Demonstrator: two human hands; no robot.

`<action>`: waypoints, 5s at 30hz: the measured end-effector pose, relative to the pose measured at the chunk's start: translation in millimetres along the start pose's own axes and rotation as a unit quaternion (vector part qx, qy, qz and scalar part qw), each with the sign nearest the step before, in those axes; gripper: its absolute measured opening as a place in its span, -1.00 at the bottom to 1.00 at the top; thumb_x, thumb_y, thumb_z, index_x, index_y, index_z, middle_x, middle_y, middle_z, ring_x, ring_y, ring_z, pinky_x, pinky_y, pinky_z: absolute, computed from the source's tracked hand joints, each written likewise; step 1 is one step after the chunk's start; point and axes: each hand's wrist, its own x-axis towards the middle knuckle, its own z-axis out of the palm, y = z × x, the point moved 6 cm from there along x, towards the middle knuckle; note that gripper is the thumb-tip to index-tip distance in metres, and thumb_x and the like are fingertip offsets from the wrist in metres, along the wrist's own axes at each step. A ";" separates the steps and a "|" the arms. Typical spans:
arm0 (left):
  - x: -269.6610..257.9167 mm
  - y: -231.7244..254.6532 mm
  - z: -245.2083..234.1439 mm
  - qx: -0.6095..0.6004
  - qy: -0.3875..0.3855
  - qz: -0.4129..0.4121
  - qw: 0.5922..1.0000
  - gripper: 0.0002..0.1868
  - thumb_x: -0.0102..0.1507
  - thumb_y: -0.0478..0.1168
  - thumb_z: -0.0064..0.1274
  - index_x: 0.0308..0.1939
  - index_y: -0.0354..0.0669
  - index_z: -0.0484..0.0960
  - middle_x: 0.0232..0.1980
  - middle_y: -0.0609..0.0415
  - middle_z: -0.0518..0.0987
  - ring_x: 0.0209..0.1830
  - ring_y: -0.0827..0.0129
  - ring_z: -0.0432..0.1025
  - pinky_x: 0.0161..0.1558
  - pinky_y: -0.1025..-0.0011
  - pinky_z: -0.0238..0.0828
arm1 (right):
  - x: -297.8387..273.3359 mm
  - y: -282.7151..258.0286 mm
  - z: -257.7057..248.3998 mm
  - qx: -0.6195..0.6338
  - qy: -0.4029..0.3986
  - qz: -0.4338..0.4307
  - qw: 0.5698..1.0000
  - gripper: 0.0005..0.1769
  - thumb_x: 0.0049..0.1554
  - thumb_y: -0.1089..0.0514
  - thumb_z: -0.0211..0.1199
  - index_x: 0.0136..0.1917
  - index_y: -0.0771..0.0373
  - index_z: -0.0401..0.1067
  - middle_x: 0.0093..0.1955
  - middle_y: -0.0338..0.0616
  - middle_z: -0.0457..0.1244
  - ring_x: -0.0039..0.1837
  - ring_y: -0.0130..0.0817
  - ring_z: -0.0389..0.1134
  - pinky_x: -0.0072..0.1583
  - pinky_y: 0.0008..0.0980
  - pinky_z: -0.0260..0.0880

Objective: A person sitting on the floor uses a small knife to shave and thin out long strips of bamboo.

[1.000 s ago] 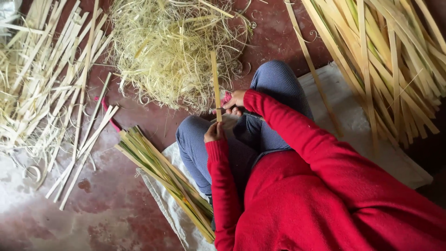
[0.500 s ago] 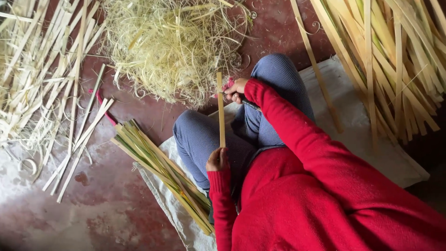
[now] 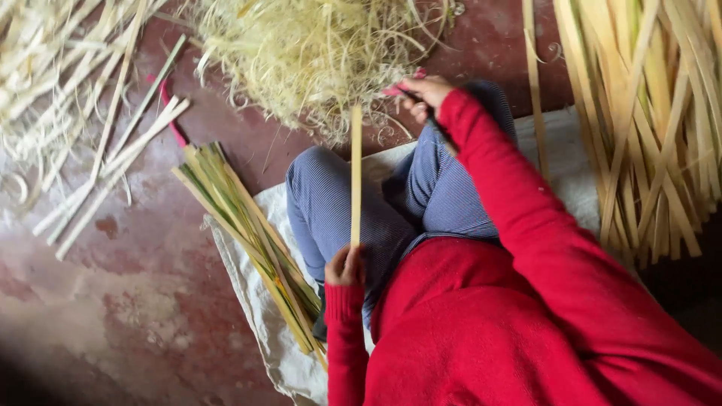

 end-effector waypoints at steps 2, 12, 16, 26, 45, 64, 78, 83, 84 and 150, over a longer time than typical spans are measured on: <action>18.8 29.8 24.4 0.033 0.012 -0.038 0.999 -0.74 0.33 -0.16 0.05 -0.16 -0.29 0.74 -0.64 0.17 0.42 -0.74 0.53 0.17 -0.69 0.54 0.02 | -19.4 -6.8 6.2 -0.042 -0.004 -0.017 0.999 -0.69 0.36 -0.05 0.07 0.14 0.14 0.53 -0.41 -0.35 0.17 -0.52 -0.67 -0.06 -0.51 -0.60 -0.08; 200.9 27.6 154.1 0.202 -0.009 -0.043 0.978 -0.77 0.28 0.02 0.16 -0.16 0.03 0.77 -0.59 0.18 0.59 -0.62 0.45 0.52 -0.47 0.45 0.53 | -14.4 8.3 -32.6 -0.072 -0.085 -0.032 0.993 -0.92 0.23 0.22 0.21 -0.11 0.22 0.36 -0.32 -0.02 0.24 -0.46 -0.53 0.06 -0.41 -0.47 0.10; 218.0 22.3 170.4 0.286 -0.035 -0.026 0.957 -0.78 0.30 0.06 0.05 -0.09 0.25 0.75 -0.47 0.27 0.67 -0.51 0.49 0.61 -0.31 0.41 0.59 | -6.3 13.1 -22.7 -0.104 -0.109 -0.009 0.989 -0.93 0.20 0.27 0.27 -0.08 0.26 0.39 -0.30 0.05 0.27 -0.45 -0.54 0.10 -0.42 -0.47 0.15; 225.1 23.8 181.6 0.278 -0.038 -0.011 0.960 -0.73 0.33 0.01 0.03 0.02 0.12 0.72 -0.33 0.13 0.68 -0.44 0.40 0.62 -0.17 0.35 0.64 | -10.6 7.0 -12.0 -0.093 -0.102 0.025 0.990 -0.81 0.17 0.36 0.28 -0.10 0.15 0.31 -0.31 0.03 0.26 -0.44 -0.49 0.10 -0.39 -0.44 0.16; 115.6 57.3 122.6 0.279 -0.015 0.194 0.940 -0.82 0.32 -0.14 0.13 -0.20 -0.13 0.76 -0.42 -0.01 0.57 -0.43 0.14 0.54 -0.47 0.30 0.51 | -2.4 15.2 -24.7 -0.096 -0.095 0.056 0.989 -0.78 0.24 0.31 0.22 0.04 -0.03 0.42 -0.29 -0.02 0.27 -0.43 -0.53 0.09 -0.38 -0.50 0.15; -5.2 -7.8 23.4 0.210 -0.004 0.064 0.976 -0.80 0.30 -0.02 0.12 -0.29 0.07 0.78 -0.58 0.13 0.61 -0.63 0.29 0.53 -0.45 0.31 0.52 | 35.1 5.6 -74.6 0.046 -0.083 0.045 0.994 -0.91 0.29 0.21 0.22 -0.02 0.10 0.32 -0.25 -0.30 0.17 -0.41 -0.68 0.07 -0.38 -0.65 0.11; 132.5 21.5 123.7 0.248 -0.038 -0.033 0.968 -0.80 0.32 -0.04 0.01 -0.22 0.06 0.71 -0.63 0.19 0.61 -0.65 0.44 0.55 -0.53 0.53 0.52 | -25.4 3.6 -19.6 -0.070 -0.098 0.024 0.992 -0.79 0.30 0.12 0.14 -0.18 0.12 0.25 -0.31 -0.29 0.10 -0.45 -0.69 0.00 -0.41 -0.61 0.02; 165.3 12.5 151.0 0.252 -0.051 -0.043 0.965 -0.75 0.33 -0.04 0.01 -0.10 -0.05 0.71 -0.54 0.15 0.65 -0.59 0.44 0.59 -0.51 0.52 0.56 | -26.3 2.5 -20.5 -0.084 -0.111 0.006 0.990 -0.78 0.30 0.21 0.15 -0.21 0.12 0.29 -0.33 -0.26 0.12 -0.47 -0.69 0.01 -0.41 -0.61 0.04; 164.7 19.7 153.7 0.289 -0.060 -0.037 0.955 -0.69 0.33 0.05 0.01 -0.09 -0.03 0.71 -0.40 0.07 0.66 -0.41 0.30 0.61 -0.37 0.38 0.58 | -25.3 3.1 -19.7 -0.092 -0.112 0.003 0.989 -0.77 0.30 0.21 0.16 -0.22 0.12 0.29 -0.33 -0.24 0.12 -0.47 -0.67 0.02 -0.41 -0.60 0.05; 86.5 37.9 86.1 0.302 -0.002 0.066 0.951 -0.68 0.37 0.08 0.01 -0.22 0.01 0.75 -0.41 -0.04 0.67 -0.41 0.06 0.58 -0.38 0.20 0.55 | -24.6 -7.8 -23.4 -0.047 -0.059 0.039 0.996 -0.77 0.33 0.06 0.16 -0.14 0.05 0.19 -0.31 -0.41 0.09 -0.45 -0.77 0.00 -0.40 -0.69 0.03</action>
